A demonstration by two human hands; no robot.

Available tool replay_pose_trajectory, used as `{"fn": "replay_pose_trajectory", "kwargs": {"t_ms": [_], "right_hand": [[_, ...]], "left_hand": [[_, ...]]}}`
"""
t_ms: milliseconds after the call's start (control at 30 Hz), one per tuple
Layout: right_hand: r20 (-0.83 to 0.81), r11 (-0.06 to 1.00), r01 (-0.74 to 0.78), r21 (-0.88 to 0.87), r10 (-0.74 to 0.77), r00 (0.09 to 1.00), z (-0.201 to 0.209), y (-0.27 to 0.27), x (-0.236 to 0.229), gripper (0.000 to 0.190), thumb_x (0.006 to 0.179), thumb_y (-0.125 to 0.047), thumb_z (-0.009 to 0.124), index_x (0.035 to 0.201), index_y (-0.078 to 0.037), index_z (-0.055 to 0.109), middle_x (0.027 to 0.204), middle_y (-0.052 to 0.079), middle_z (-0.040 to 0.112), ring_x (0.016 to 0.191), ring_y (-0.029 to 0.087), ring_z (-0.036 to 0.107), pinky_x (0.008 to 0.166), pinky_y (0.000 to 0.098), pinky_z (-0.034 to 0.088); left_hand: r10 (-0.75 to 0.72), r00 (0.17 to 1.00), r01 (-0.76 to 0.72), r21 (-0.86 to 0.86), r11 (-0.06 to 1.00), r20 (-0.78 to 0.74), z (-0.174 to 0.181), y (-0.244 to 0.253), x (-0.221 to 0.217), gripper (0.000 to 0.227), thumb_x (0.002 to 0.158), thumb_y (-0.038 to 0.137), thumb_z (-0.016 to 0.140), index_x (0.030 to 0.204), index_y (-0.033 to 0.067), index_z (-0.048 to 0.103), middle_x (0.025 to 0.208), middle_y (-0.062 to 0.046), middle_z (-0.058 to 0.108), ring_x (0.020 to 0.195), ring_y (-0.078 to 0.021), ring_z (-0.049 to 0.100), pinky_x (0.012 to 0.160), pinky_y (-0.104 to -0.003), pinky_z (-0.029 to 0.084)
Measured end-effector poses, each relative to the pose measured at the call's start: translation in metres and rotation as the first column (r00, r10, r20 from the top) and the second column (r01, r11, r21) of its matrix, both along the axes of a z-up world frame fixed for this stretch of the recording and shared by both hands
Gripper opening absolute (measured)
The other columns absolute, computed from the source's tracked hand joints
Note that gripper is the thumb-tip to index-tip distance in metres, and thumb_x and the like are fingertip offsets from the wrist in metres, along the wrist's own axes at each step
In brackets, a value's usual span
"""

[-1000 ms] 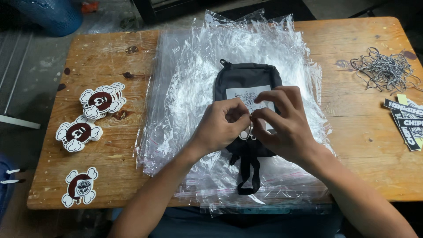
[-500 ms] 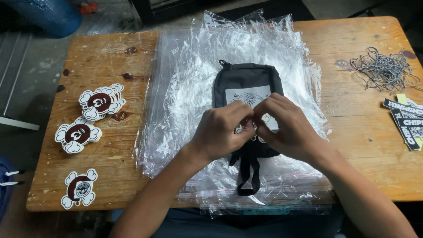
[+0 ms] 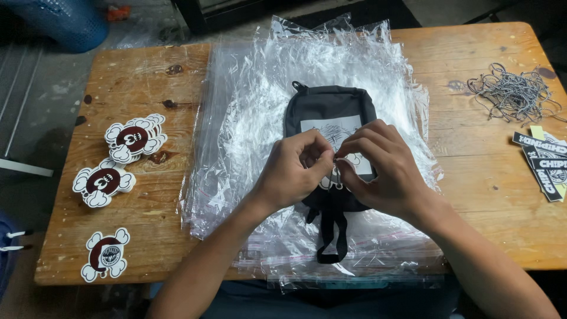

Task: The person places a small black bag into a clear plastic bag, then attaches a metal chain and a sticker to the bag. They repeat this process with another bag, placing each completed item into a larger bag.

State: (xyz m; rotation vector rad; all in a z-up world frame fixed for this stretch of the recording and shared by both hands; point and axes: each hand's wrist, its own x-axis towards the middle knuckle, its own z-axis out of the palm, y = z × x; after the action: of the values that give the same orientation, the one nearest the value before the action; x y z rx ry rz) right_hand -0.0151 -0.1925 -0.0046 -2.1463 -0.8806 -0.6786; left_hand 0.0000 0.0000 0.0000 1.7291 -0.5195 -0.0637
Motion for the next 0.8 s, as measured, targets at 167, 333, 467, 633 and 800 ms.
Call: {"fn": "replay_pose_trajectory", "kwargs": {"t_ms": [167, 333, 467, 633, 800], "right_hand": [[-0.086, 0.998, -0.006, 0.061, 0.011, 0.996, 0.001, 0.002, 0.000, 0.018, 0.074, 0.004, 0.077, 0.090, -0.003, 0.076, 0.080, 0.014, 0.071, 0.077, 0.032, 0.065, 0.064, 0.0362, 0.043], [-0.445, 0.985, 0.079, 0.151, -0.004, 0.896, 0.020, 0.003, -0.007, 0.008, 0.088, -0.008, 0.070, 0.092, -0.002, 0.072, 0.068, 0.012, 0.071, 0.066, 0.029, 0.069, 0.066, 0.0368, 0.050], [-0.725, 0.954, 0.154, 0.256, 0.084, 0.683, 0.020, 0.004, -0.004, 0.015, 0.092, -0.014, 0.061, 0.096, -0.001, 0.067, 0.065, 0.017, 0.069, 0.062, 0.028, 0.067, 0.061, 0.0394, 0.050], [-0.779, 0.961, 0.158, 0.229, 0.083, 0.621, 0.021, 0.006, -0.005, 0.015, 0.093, -0.013, 0.060, 0.100, -0.001, 0.066, 0.067, 0.020, 0.069, 0.059, 0.030, 0.068, 0.058, 0.0387, 0.049], [-0.676, 0.990, 0.095, 0.106, 0.002, 0.737, 0.021, 0.006, -0.008, 0.016, 0.092, -0.006, 0.059, 0.107, -0.002, 0.063, 0.070, 0.023, 0.068, 0.055, 0.028, 0.063, 0.056, 0.0402, 0.052]], "left_hand": [[-0.015, 1.000, 0.015, 0.008, 1.000, -0.017, 0.002, 0.003, 0.002, 0.009, 0.090, 0.011, 0.064, 0.086, 0.0051, 0.070, 0.059, -0.007, 0.067, 0.049, -0.0070, 0.058, 0.042, -0.022, 0.045], [-0.034, 0.993, 0.036, 0.016, 0.999, -0.109, 0.011, 0.002, -0.003, 0.012, 0.094, 0.011, 0.058, 0.095, 0.0038, 0.067, 0.071, -0.013, 0.070, 0.048, -0.0103, 0.062, 0.042, -0.024, 0.048], [-0.066, 0.969, 0.078, 0.040, 0.996, -0.237, 0.026, 0.004, -0.008, 0.015, 0.096, 0.012, 0.052, 0.099, 0.0015, 0.063, 0.075, -0.017, 0.069, 0.045, -0.0140, 0.065, 0.040, -0.025, 0.052], [-0.119, 0.927, 0.104, -0.061, 0.993, -0.357, 0.014, 0.003, -0.008, 0.016, 0.097, 0.010, 0.049, 0.103, -0.0034, 0.057, 0.076, -0.019, 0.067, 0.040, -0.0152, 0.063, 0.034, -0.023, 0.052], [-0.070, 0.923, 0.033, -0.102, 0.994, -0.378, 0.005, -0.001, -0.009, 0.015, 0.097, 0.007, 0.052, 0.105, -0.0041, 0.057, 0.080, -0.018, 0.064, 0.040, -0.0137, 0.062, 0.033, -0.024, 0.050]]}}
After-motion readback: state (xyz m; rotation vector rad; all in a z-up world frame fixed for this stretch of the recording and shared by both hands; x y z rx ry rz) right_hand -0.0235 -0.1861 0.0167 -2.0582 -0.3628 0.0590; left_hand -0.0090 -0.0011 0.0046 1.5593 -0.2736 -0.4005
